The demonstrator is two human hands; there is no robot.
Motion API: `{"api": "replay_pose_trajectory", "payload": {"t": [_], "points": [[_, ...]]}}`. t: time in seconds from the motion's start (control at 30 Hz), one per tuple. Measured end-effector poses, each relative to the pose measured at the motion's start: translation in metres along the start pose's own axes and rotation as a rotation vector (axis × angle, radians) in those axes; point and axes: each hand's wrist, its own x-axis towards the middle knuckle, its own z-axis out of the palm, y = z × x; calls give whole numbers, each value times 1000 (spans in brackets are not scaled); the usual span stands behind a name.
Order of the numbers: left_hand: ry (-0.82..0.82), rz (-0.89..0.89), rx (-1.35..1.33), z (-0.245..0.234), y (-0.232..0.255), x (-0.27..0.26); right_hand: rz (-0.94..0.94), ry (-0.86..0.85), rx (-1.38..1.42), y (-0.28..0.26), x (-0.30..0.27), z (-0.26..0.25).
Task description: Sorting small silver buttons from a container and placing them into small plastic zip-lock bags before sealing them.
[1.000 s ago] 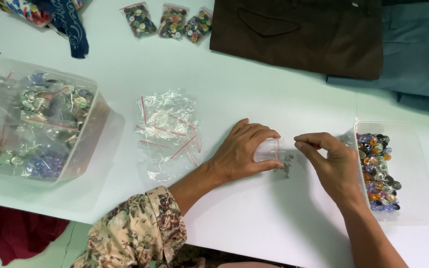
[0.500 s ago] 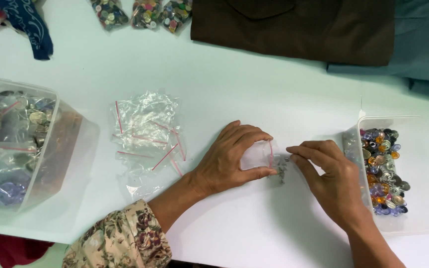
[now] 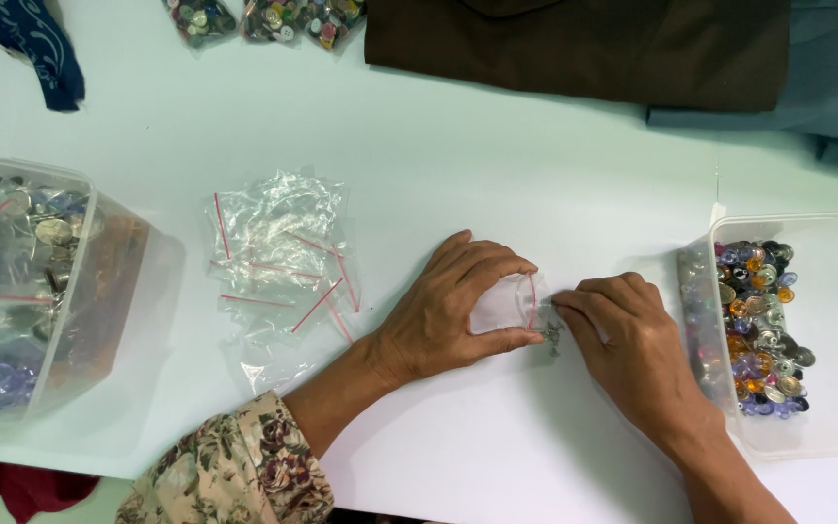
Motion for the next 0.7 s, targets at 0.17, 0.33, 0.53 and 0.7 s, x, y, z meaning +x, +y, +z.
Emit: {"api": "replay_pose_trajectory", "payload": {"t": [0.17, 0.33, 0.53, 0.7], "points": [[-7, 3, 8, 0, 0, 0, -20, 31, 14, -1, 0, 1], [-7, -13, -5, 2, -2, -1, -46, 41, 21, 0, -3, 10], [3, -5, 1, 5, -4, -2, -80, 48, -16, 8, -8, 17], [-8, -3, 19, 4, -4, -2, -33, 19, -1, 6, -5, 16]]}}
